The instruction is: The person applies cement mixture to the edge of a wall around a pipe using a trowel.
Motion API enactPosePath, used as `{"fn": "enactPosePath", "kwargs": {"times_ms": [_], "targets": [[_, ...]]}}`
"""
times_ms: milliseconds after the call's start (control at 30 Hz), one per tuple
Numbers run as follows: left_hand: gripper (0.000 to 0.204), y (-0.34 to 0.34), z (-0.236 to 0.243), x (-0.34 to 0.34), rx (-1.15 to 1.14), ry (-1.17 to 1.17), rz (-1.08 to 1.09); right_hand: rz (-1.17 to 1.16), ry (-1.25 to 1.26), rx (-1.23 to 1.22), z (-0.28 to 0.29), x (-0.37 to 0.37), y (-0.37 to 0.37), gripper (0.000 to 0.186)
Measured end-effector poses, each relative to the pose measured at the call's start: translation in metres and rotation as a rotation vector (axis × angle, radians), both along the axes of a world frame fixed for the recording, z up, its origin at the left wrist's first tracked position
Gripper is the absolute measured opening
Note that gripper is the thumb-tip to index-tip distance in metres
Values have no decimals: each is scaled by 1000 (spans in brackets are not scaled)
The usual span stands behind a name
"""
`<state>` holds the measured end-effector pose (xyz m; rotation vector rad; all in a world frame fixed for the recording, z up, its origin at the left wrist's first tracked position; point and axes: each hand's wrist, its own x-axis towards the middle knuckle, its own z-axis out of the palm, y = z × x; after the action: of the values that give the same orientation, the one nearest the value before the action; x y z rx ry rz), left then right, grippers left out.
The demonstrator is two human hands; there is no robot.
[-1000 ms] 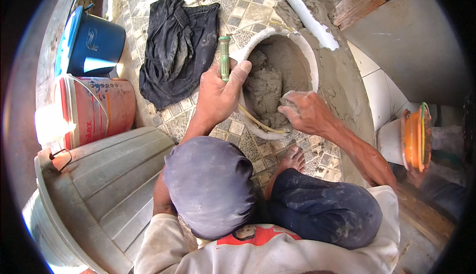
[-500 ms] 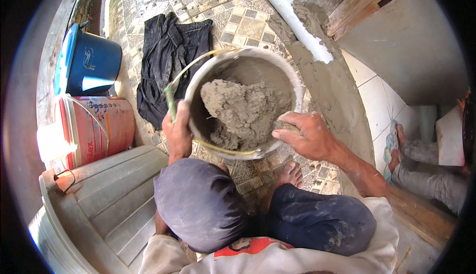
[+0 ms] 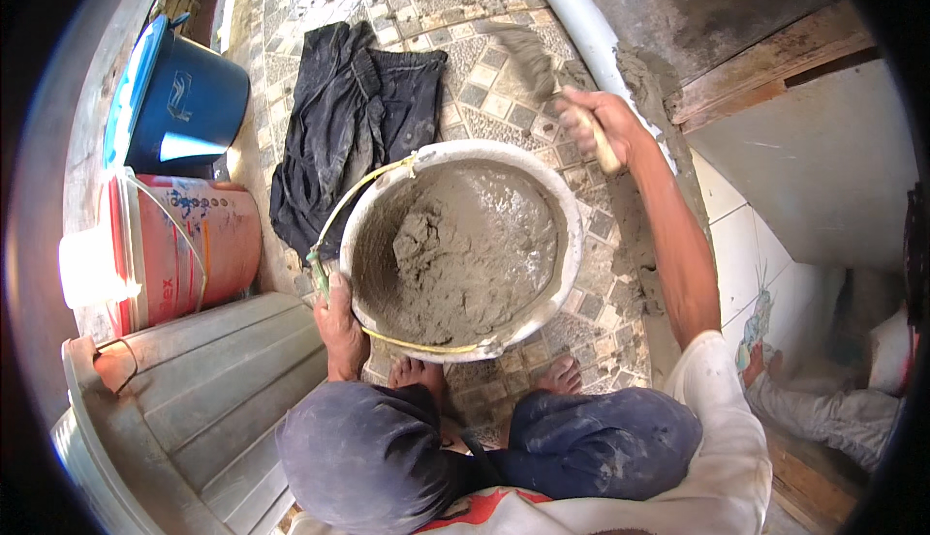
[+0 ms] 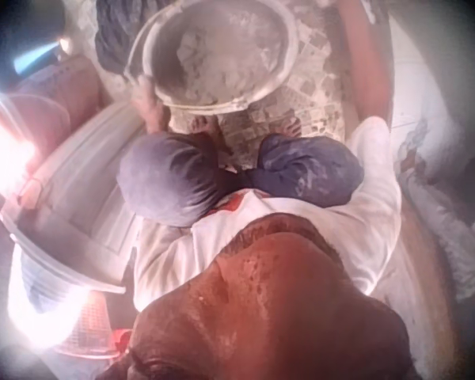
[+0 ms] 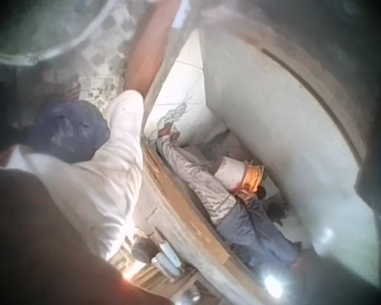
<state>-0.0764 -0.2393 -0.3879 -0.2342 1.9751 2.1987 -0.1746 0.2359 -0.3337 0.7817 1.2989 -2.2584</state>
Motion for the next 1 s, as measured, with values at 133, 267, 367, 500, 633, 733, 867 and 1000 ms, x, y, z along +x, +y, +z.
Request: {"fn": "enactPosePath", "kwargs": {"times_ms": [133, 267, 367, 500, 633, 733, 867, 1000], "targets": [[40, 0, 12, 0, -94, -6, 2, -197, 78, 296, -41, 32, 8, 25], [42, 14, 21, 0, -61, -27, 28, -160, 213, 603, 19, 113, -12, 26], [46, 4, 10, -3, -143, -38, -35, -91, 248, 984, 42, 163, -29, 25], [45, 21, 33, -8, -364, 71, -66, 166, 373, 1465, 74, 212, -57, 24], [35, 52, 73, -14, -207, 133, -181, 545, 602, 1855, 106, 228, -57, 26], [33, 68, 83, -23, -203, 240, -306, 787, 467, 2081, 128, 228, -52, 28], [33, 90, 100, -26, -183, 271, -404, 1095, 370, 2198, 113, 234, -41, 28], [37, 103, 107, -18, -209, 253, -445, 1033, 372, 1750, 87, 234, -91, 20]]}}
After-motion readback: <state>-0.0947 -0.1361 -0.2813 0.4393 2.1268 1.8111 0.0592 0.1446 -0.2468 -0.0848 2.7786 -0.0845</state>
